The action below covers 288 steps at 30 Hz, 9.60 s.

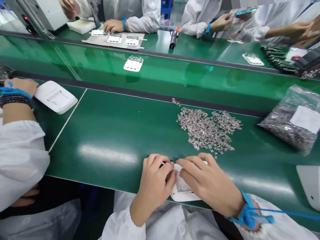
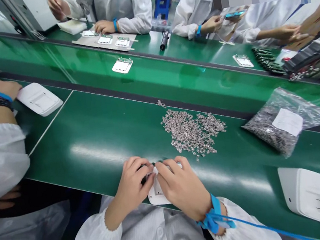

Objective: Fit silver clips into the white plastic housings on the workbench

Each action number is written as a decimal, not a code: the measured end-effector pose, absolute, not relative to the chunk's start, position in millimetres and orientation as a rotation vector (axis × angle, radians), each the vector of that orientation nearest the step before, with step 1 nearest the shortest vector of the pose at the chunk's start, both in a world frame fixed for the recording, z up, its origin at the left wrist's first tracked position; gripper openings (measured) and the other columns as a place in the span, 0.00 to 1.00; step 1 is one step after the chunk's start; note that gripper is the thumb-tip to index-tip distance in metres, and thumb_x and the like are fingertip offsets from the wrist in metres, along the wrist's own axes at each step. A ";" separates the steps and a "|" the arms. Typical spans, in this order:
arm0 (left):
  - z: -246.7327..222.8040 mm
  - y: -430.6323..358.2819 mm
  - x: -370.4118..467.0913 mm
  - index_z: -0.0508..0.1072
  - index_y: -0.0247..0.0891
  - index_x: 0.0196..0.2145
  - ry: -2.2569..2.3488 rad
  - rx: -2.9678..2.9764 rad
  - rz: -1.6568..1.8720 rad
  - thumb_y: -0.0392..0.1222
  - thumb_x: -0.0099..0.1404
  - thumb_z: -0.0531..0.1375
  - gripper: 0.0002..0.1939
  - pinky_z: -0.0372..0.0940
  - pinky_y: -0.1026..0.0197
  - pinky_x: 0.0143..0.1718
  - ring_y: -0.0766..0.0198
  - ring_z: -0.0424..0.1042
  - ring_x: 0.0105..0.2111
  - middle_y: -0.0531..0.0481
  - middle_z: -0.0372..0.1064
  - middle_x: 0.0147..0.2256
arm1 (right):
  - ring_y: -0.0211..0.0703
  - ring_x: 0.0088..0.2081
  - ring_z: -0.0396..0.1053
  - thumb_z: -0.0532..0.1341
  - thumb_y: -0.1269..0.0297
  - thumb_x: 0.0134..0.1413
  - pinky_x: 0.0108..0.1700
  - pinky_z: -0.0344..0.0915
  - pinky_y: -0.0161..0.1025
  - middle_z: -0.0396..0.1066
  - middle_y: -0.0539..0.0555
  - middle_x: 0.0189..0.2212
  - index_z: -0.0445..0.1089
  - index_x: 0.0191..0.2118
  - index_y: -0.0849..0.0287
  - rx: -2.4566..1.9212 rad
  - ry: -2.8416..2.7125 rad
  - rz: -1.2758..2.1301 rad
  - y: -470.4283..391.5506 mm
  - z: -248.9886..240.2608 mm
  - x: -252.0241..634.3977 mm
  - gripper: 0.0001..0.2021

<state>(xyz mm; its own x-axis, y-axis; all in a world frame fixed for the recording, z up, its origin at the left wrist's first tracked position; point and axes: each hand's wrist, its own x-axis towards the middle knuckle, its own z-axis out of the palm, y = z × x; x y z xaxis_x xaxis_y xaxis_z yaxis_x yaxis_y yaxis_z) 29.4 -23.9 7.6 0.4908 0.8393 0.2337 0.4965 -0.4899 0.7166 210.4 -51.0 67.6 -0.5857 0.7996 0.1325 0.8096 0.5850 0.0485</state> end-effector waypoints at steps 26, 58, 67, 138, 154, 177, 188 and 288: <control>9.5 -20.9 29.5 0.73 0.42 0.45 1.078 2.166 0.724 0.38 0.73 0.53 0.09 0.57 0.52 0.48 0.60 0.64 0.48 0.51 0.71 0.47 | 0.55 0.52 0.64 0.60 0.64 0.67 0.50 0.57 0.51 0.69 0.61 0.51 0.73 0.50 0.60 -1.275 -2.488 0.241 -63.3 62.6 248.6 0.10; 19.8 -27.9 7.2 0.74 0.39 0.43 1.292 2.500 0.811 0.36 0.68 0.60 0.07 0.59 0.52 0.46 0.56 0.67 0.47 0.50 0.76 0.43 | 0.57 0.55 0.67 0.61 0.68 0.61 0.55 0.61 0.55 0.68 0.62 0.56 0.72 0.52 0.58 -1.513 -2.046 -0.166 -90.4 39.5 285.6 0.14; 14.0 16.6 -22.7 0.71 0.37 0.42 1.841 2.479 1.241 0.39 0.62 0.64 0.10 0.62 0.44 0.46 0.47 0.68 0.46 0.37 0.69 0.47 | 0.75 0.44 0.67 0.52 0.53 0.64 0.37 0.60 0.62 0.70 0.77 0.44 0.65 0.62 0.69 -2.653 -1.158 -0.703 -170.3 -1.2 376.3 0.29; 17.6 -24.3 56.8 0.68 0.37 0.48 0.841 2.517 0.434 0.38 0.69 0.52 0.11 0.60 0.51 0.45 0.55 0.62 0.46 0.45 0.67 0.50 | 0.48 0.44 0.68 0.55 0.70 0.66 0.47 0.69 0.45 0.70 0.60 0.41 0.71 0.49 0.62 -1.686 -2.012 -0.250 -43.1 21.2 320.9 0.11; 15.0 -25.5 56.7 0.70 0.38 0.49 0.840 2.512 0.505 0.40 0.70 0.54 0.11 0.60 0.52 0.45 0.57 0.64 0.46 0.46 0.68 0.49 | 0.40 0.43 0.73 0.57 0.74 0.67 0.48 0.70 0.38 0.75 0.53 0.41 0.69 0.47 0.59 -1.376 -2.157 -0.016 -85.1 61.6 260.2 0.07; 14.1 -26.9 58.6 0.70 0.38 0.46 0.895 2.450 0.533 0.39 0.76 0.46 0.14 0.60 0.53 0.45 0.59 0.64 0.46 0.48 0.68 0.48 | 0.47 0.45 0.65 0.57 0.73 0.66 0.45 0.59 0.44 0.72 0.56 0.43 0.70 0.35 0.62 -1.510 -2.364 0.090 -82.3 48.1 243.5 0.07; 15.6 -24.2 58.9 0.70 0.37 0.43 0.889 2.407 0.526 0.40 0.75 0.48 0.12 0.60 0.53 0.45 0.59 0.64 0.46 0.48 0.69 0.48 | 0.46 0.41 0.63 0.58 0.72 0.65 0.42 0.60 0.44 0.69 0.56 0.39 0.67 0.34 0.60 -1.569 -2.454 0.161 -71.3 51.4 245.3 0.06; 8.9 -36.8 71.4 0.73 0.38 0.38 0.991 2.501 0.696 0.39 0.67 0.58 0.05 0.56 0.52 0.41 0.59 0.65 0.40 0.51 0.72 0.39 | 0.48 0.43 0.64 0.59 0.74 0.64 0.44 0.61 0.45 0.71 0.58 0.45 0.71 0.49 0.64 -1.653 -2.169 0.045 -103.1 45.8 240.0 0.10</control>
<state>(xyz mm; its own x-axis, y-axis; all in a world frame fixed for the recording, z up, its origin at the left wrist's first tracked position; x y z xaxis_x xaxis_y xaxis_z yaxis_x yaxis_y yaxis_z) 71.4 -36.8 8.9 0.6327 0.7098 0.3098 0.5321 -0.6891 0.4920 240.0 -103.1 45.8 -0.2118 0.9297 0.3012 0.9165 0.2960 -0.2692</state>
